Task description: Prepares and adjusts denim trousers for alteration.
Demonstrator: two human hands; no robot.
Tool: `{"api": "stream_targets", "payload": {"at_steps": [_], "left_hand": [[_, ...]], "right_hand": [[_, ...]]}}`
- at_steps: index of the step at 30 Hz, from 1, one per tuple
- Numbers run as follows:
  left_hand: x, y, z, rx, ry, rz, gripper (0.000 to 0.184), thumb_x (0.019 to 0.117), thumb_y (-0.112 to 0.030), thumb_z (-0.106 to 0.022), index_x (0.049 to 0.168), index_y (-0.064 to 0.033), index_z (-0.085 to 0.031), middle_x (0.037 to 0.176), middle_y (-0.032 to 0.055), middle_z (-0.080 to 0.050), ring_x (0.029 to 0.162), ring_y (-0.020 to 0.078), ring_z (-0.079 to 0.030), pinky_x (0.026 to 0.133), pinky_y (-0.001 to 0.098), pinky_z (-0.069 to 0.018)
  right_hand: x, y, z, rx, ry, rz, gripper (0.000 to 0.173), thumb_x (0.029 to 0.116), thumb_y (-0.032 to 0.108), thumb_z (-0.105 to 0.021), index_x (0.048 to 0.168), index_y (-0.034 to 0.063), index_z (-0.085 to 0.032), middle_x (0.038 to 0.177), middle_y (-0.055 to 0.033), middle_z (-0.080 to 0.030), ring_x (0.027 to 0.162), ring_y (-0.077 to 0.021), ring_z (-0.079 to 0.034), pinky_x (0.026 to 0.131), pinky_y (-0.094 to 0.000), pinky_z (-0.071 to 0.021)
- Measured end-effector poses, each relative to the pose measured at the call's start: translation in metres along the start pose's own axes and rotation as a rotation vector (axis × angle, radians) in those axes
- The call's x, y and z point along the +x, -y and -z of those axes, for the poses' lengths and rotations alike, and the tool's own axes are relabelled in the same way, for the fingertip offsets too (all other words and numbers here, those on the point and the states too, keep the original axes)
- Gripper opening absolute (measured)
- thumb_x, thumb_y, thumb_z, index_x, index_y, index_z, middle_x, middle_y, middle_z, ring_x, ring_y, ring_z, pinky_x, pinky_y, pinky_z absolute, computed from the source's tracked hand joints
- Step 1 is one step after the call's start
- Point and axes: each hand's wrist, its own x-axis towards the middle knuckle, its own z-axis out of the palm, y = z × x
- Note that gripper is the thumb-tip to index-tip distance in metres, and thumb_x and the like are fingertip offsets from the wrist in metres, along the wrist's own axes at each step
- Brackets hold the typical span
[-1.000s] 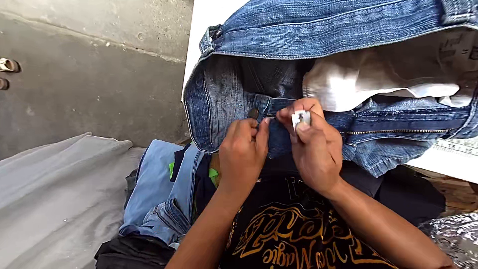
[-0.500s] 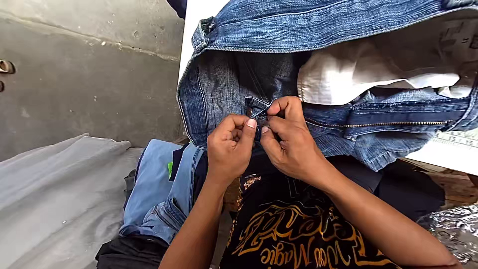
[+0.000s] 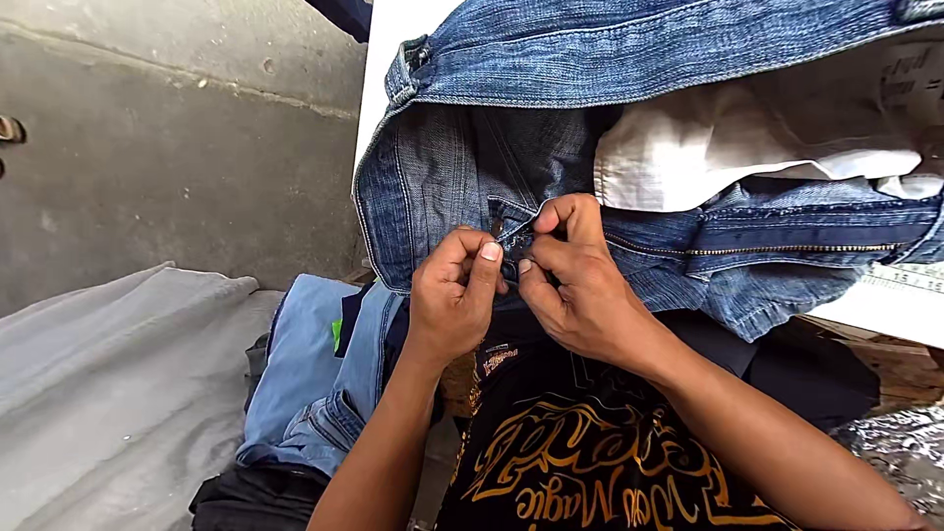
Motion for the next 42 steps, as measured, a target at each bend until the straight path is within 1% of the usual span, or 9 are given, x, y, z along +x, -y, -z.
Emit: {"api": "stream_targets", "payload": {"at_steps": [8,15,20,26,31,34,38,40,42], "left_hand": [[-0.002,-0.001,0.002,0.066,0.04,0.026,0.016,0.1082,-0.013,-0.044,0.1,-0.009,-0.058,0.079,-0.0062,-0.061,0.065,0.0002,-0.061,0.061,0.0165,-0.0551],[-0.001,-0.002,0.003,0.044,0.038,0.03,0.015,0.1073,-0.013,-0.047,0.098,-0.0097,-0.058,0.077,-0.0065,-0.06,0.063,-0.0001,-0.059,0.059,0.0157,-0.0534],[-0.002,-0.007,0.004,0.077,0.052,0.062,0.019,0.1094,-0.014,-0.043,0.101,-0.0087,-0.059,0.078,-0.0067,-0.063,0.065,0.0,-0.063,0.061,0.0171,-0.0566],[-0.001,-0.006,0.005,0.073,0.051,0.056,0.02,0.1092,-0.015,-0.043,0.099,-0.0091,-0.059,0.076,-0.007,-0.061,0.063,-0.0003,-0.061,0.06,0.0163,-0.0546],[-0.001,-0.008,0.008,0.075,0.051,0.109,0.021,0.11,-0.016,-0.041,0.1,-0.0094,-0.059,0.071,-0.0076,-0.061,0.058,-0.0001,-0.06,0.055,0.0158,-0.0533],[-0.001,-0.008,0.01,0.066,0.055,0.084,0.022,0.1104,-0.017,-0.041,0.101,-0.0087,-0.059,0.073,-0.0066,-0.063,0.06,0.0008,-0.062,0.058,0.0174,-0.0562],[-0.001,-0.01,0.009,0.082,0.07,0.084,0.022,0.1097,-0.017,-0.043,0.098,-0.0084,-0.059,0.068,-0.0067,-0.058,0.055,0.0004,-0.057,0.053,0.0161,-0.0512],[0.0,-0.011,0.009,0.092,0.074,0.095,0.022,0.1095,-0.018,-0.044,0.097,-0.0086,-0.059,0.063,-0.0065,-0.054,0.05,0.0006,-0.052,0.049,0.0157,-0.0474],[-0.002,-0.012,0.011,0.086,0.065,0.107,0.022,0.1095,-0.019,-0.045,0.097,-0.0084,-0.059,0.062,-0.0052,-0.052,0.048,0.0019,-0.05,0.047,0.0167,-0.0464]], "right_hand": [[-0.001,-0.003,0.007,0.004,0.079,0.032,0.026,0.0918,0.012,-0.058,0.065,0.0114,-0.056,0.11,-0.0075,-0.046,0.101,-0.0102,-0.047,0.079,-0.0161,-0.0414],[0.0,0.0,0.0,-0.041,0.027,0.014,0.028,0.0939,0.014,-0.058,0.066,0.0128,-0.056,0.11,-0.0073,-0.046,0.105,-0.0133,-0.046,0.083,-0.0183,-0.0411],[-0.002,-0.003,0.008,-0.009,0.11,0.062,0.027,0.09,0.012,-0.058,0.063,0.0131,-0.056,0.11,-0.0073,-0.047,0.105,-0.0141,-0.046,0.085,-0.0216,-0.0397],[-0.002,-0.002,0.0,-0.061,0.043,0.06,0.027,0.0918,0.013,-0.058,0.065,0.0139,-0.056,0.11,-0.0067,-0.046,0.103,-0.013,-0.046,0.083,-0.0204,-0.0395],[-0.004,-0.005,0.006,-0.094,0.159,0.122,0.027,0.0882,0.011,-0.058,0.062,0.0147,-0.057,0.112,-0.0091,-0.052,0.111,-0.0209,-0.046,0.092,-0.0308,-0.037],[-0.003,-0.006,0.009,-0.019,0.126,0.12,0.029,0.09,0.012,-0.057,0.061,0.0136,-0.057,0.109,-0.0071,-0.05,0.106,-0.0155,-0.046,0.089,-0.025,-0.0387],[-0.005,-0.006,0.0,-0.104,0.075,0.115,0.028,0.0901,0.014,-0.058,0.062,0.0152,-0.058,0.109,-0.0073,-0.049,0.107,-0.018,-0.046,0.09,-0.027,-0.0382],[-0.004,-0.007,0.002,-0.138,0.124,0.144,0.026,0.0888,0.015,-0.059,0.063,0.0159,-0.059,0.111,-0.0087,-0.051,0.111,-0.0224,-0.046,0.094,-0.0336,-0.0361],[-0.002,-0.008,0.008,-0.069,0.192,0.144,0.028,0.088,0.014,-0.059,0.06,0.0156,-0.058,0.111,-0.0079,-0.052,0.113,-0.0216,-0.045,0.095,-0.0342,-0.0357]]}}
